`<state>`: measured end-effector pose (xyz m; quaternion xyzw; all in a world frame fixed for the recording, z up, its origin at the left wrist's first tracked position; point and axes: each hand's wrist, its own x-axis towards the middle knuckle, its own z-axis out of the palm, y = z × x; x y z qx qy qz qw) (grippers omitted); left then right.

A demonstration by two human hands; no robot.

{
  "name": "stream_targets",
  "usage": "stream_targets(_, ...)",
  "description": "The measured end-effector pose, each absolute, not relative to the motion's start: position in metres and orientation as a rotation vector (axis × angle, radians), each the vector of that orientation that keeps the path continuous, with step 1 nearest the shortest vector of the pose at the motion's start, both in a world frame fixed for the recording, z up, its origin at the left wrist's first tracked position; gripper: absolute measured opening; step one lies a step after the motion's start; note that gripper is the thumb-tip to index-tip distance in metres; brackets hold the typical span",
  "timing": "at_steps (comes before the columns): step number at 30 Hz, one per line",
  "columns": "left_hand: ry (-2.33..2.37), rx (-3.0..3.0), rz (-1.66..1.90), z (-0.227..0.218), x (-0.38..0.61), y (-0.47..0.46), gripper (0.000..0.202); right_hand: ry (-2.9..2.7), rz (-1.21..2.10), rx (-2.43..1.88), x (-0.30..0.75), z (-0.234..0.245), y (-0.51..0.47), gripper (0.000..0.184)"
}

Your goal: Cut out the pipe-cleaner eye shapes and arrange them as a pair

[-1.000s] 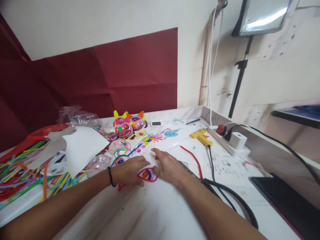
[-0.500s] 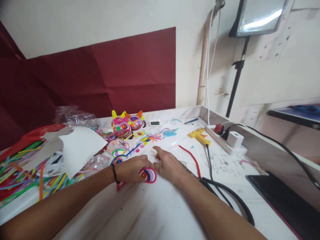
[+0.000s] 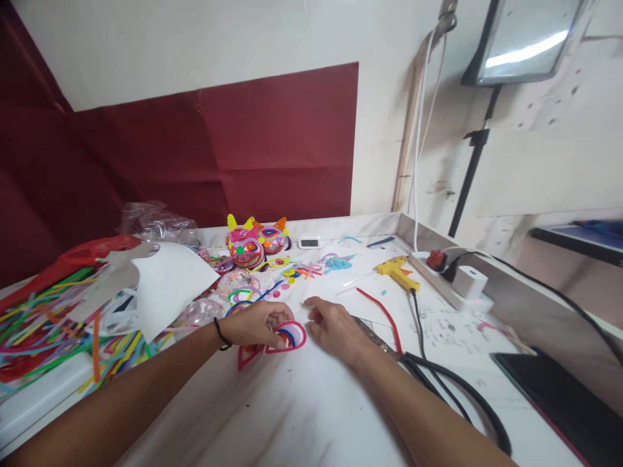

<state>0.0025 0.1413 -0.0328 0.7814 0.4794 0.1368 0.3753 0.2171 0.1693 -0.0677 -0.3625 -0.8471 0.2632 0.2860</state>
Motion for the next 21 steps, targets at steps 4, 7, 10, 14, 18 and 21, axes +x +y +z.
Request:
stream_targets(4, 1.210, 1.815, 0.543, -0.028, -0.020, 0.133, 0.027, -2.293, 0.690, -0.923, 0.212, -0.067, 0.165, 0.025)
stream_targets(7, 1.233, 1.701, 0.678, -0.024, -0.037, 0.121, 0.038, -2.352, 0.676, -0.822, 0.201, -0.065, 0.160, 0.025)
stream_targets(10, 1.269, 1.613, 0.745, -0.023, -0.051, 0.108, 0.044, -2.463, 0.665, -0.670, 0.186, -0.060, 0.154, 0.040)
stream_targets(14, 1.314, 1.534, 0.764, -0.024, -0.065, 0.095, 0.046, -2.625, 0.631, -0.475, 0.165, -0.051, 0.151, 0.055)
stream_targets(18, 1.370, 1.486, 0.781, -0.025, -0.074, 0.088, 0.048, -2.712, 0.589, -0.375, 0.147, -0.049, 0.154, 0.062)
stream_targets(21, 1.405, 1.466, 0.788, -0.025, -0.080, 0.084, 0.049, -2.751, 0.549, -0.388, 0.140, -0.053, 0.157, 0.061)
